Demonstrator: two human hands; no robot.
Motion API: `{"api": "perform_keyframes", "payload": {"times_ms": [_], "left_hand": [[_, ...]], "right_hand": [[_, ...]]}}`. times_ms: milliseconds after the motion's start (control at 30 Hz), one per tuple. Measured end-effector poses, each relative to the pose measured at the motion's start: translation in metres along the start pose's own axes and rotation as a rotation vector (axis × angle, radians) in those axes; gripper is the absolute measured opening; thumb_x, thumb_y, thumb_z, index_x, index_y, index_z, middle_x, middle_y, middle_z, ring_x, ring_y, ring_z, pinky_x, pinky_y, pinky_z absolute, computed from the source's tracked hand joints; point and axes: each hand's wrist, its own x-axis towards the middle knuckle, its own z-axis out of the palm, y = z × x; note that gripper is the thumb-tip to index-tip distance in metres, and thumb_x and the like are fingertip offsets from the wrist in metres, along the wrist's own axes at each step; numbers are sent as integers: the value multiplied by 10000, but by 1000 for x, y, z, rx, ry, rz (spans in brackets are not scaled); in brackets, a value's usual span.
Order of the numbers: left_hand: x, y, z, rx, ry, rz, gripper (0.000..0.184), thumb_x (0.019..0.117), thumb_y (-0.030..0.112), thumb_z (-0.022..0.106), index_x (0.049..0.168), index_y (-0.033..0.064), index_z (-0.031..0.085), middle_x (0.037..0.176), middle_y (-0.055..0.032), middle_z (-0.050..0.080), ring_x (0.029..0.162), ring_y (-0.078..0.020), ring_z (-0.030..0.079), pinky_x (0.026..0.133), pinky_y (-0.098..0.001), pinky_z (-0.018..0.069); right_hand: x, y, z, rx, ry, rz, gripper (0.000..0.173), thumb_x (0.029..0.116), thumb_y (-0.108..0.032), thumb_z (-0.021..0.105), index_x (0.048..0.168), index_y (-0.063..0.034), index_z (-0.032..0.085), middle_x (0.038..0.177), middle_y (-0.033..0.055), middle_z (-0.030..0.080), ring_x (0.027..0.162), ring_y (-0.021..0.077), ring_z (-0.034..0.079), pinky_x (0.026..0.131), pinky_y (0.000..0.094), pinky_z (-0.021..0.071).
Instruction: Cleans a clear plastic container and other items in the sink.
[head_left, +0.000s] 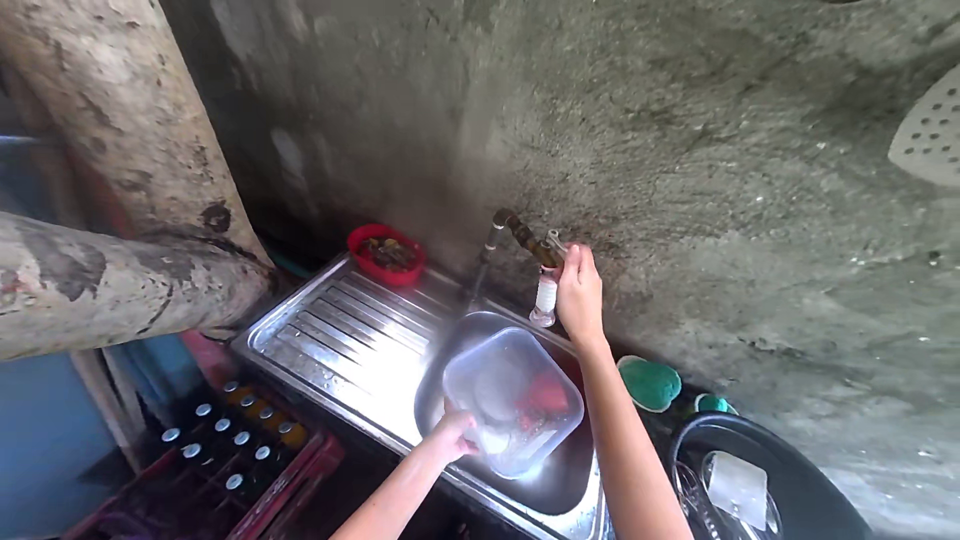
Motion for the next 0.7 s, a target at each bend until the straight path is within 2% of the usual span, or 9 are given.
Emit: {"api": "perform_keyframes", "payload": {"times_ms": [67,133,167,267,333,433,533,600,700], "left_hand": [[-5,0,-1,-9,3,-46,760,945,-50,466,1584,182,128,1321,-256,485,1000,-379,605,746,-527,552],[-6,-1,-7,13,-27,-73,622,980,5,457,1539,124,213,1269,-250,506,935,-353,627,741,-490,564],[-7,0,-11,39,-43,-79,552,999,27,444,1515,87,258,1255,-252,521,917,-339,641,751,-470,572],[-9,9,-22,133,-90,-91,308,1031,65,437,1334,8,432,1110,-192,572,835,-255,651,741,-392,580],[-10,19,-28,202,-132,-112,243,1045,86,428,1275,12,449,1024,-148,581,786,-206,640,729,-355,571],[-18,32,-31,281,-192,-141,136,1055,109,420,1159,39,472,882,-98,609,714,-170,646,688,-317,573],[-29,40,-31,335,-227,-163,128,1068,124,391,1126,46,474,861,-86,626,697,-151,650,664,-289,565],[-30,40,-33,335,-238,-186,128,1068,128,386,1097,52,484,836,-79,636,683,-143,657,642,-270,563],[-27,34,-38,296,-232,-229,115,1065,128,393,1064,66,490,798,-72,644,660,-142,663,620,-263,565]], "right_hand": [[-5,10,6,109,20,-9,473,1135,-376,227,1459,-115,452,993,161,684,824,299,676,740,510,554],[-3,18,7,97,39,-26,446,1139,-338,249,1453,-101,461,1004,157,692,833,288,684,744,501,561],[2,22,5,88,37,-26,441,1140,-318,265,1437,-73,482,1019,189,684,869,334,673,763,549,545],[29,43,-3,72,21,-42,425,1121,-255,342,1376,1,566,1204,246,660,1123,386,637,966,599,476],[43,58,-7,89,7,-67,414,1107,-247,384,1337,25,596,1259,258,630,1202,381,592,1032,585,432],[54,64,-7,159,6,-55,391,1105,-218,408,1336,44,584,1275,265,605,1188,327,590,1022,496,457],[60,61,-8,231,-21,-36,385,1109,-183,405,1359,73,547,1301,281,581,1163,282,592,1002,404,470],[61,59,-12,238,-43,-22,389,1110,-181,404,1360,82,543,1313,301,555,1157,300,580,986,406,474],[55,60,-5,310,-54,67,428,1123,-258,355,1390,37,513,1323,264,533,1133,280,576,938,419,489]]}}
